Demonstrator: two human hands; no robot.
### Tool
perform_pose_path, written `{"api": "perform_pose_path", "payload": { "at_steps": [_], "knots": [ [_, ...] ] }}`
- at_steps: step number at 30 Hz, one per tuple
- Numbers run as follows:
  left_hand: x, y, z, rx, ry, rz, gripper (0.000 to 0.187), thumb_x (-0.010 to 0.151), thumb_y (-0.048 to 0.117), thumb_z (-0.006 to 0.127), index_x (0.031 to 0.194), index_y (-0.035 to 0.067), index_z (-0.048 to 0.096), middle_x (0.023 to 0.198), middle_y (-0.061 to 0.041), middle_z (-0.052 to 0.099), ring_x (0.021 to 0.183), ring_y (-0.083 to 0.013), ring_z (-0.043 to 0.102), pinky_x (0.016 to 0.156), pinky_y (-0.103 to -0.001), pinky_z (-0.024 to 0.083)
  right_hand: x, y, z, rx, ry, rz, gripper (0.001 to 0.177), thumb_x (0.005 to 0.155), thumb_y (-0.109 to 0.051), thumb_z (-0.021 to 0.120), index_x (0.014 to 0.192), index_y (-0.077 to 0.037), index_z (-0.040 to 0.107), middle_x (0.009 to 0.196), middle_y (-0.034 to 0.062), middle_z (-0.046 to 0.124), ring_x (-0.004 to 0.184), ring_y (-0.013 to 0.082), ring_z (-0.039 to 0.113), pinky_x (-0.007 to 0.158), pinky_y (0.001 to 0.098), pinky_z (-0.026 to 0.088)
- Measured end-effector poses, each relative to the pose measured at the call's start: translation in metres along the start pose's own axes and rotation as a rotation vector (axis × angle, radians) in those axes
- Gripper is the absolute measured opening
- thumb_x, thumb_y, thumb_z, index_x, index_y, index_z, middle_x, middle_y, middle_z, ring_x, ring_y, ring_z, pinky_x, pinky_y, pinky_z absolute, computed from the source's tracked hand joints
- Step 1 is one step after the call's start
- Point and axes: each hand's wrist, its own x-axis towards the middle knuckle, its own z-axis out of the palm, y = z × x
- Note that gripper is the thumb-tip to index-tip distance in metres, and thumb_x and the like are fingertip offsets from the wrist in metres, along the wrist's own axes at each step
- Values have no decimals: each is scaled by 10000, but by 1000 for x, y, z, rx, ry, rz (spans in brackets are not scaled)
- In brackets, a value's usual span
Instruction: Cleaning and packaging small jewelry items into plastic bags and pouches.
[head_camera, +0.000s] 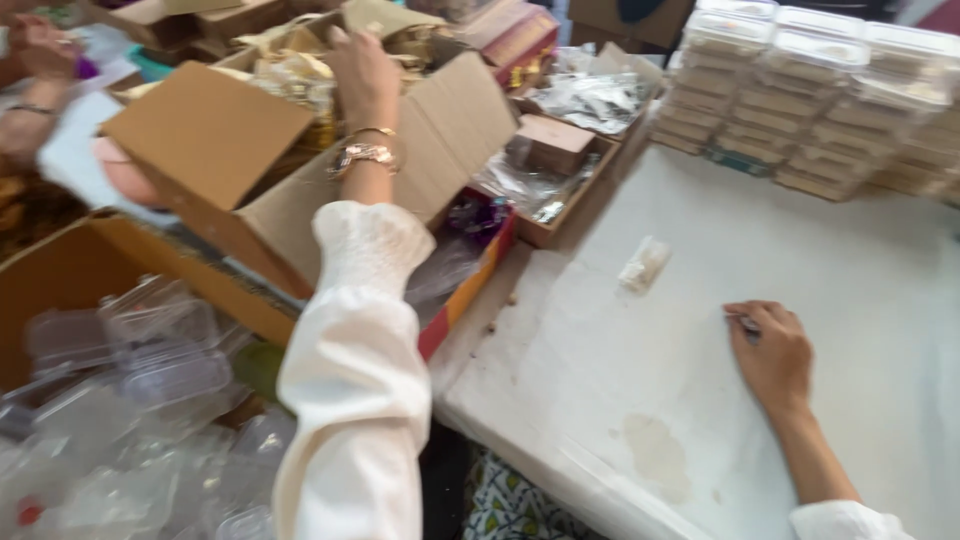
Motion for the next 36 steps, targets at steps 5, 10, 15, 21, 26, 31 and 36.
{"api": "perform_pose_path", "payload": {
  "at_steps": [5, 10, 15, 21, 26, 31, 36],
  "knots": [
    [-8, 76, -114, 14, 110, 411, 181, 1078, 161, 640, 1141, 2, 699, 1034, -148, 675, 915, -294, 663, 843, -453, 494, 5, -11, -10, -22, -21, 15, 131, 941, -133, 703, 1044, -149, 782, 1117, 42, 727, 1043, 253, 676, 884, 395, 569],
    [-20, 164, -125, -149, 342, 637, 121, 1066, 222, 674, 1109, 111, 693, 1143, -49, 644, 988, -213, 662, 924, -405, 489, 7, -20, -18, 32, -41, 90, 121, 948, -142, 694, 1035, -140, 778, 1103, 45, 723, 1025, 261, 664, 849, 404, 566],
    [-75, 290, -133, -885, -17, 314, 163, 1030, 270, 719, 1084, 117, 704, 1120, -33, 653, 887, -167, 753, 706, -320, 626, 2, -4, -12, 50, -15, 51, 135, 928, -149, 702, 1036, -133, 780, 1104, 62, 720, 1047, 288, 654, 905, 417, 554],
    [-200, 382, -149, -1484, -525, 79, 291, 980, 327, 720, 1084, 58, 684, 982, -45, 764, 851, -125, 769, 703, -276, 630, 0, 7, -36, 91, -42, 13, 207, 919, -97, 680, 1104, -119, 771, 1152, 58, 725, 1070, 275, 671, 887, 410, 557],
    [-321, 393, -111, -1522, -702, -437, 576, 993, 317, 676, 1379, 25, 363, 1291, -189, 540, 1207, -282, 571, 994, -387, 485, 2, 44, -62, 206, 75, 452, 357, 852, -104, 654, 1187, -183, 746, 1324, 49, 649, 1018, 261, 709, 879, 377, 587],
    [-350, 375, -100, -1108, -481, 78, 658, 934, 316, 745, 1408, 26, 392, 1395, -233, 432, 1350, -368, 416, 1100, -494, 392, -5, 81, -63, -169, 92, 451, 341, 775, -219, 791, 1116, -200, 799, 1371, 125, 582, 1174, 409, 569, 998, 507, 474],
    [-328, 368, -133, -801, -603, 331, 398, 808, 392, 816, 1110, 159, 701, 1204, -28, 631, 1237, -251, 534, 1072, -539, 380, -5, 42, -65, -447, 344, 202, 235, 824, -288, 776, 1038, -192, 792, 1314, 110, 628, 1244, 405, 524, 1044, 518, 362]
  ]
}}
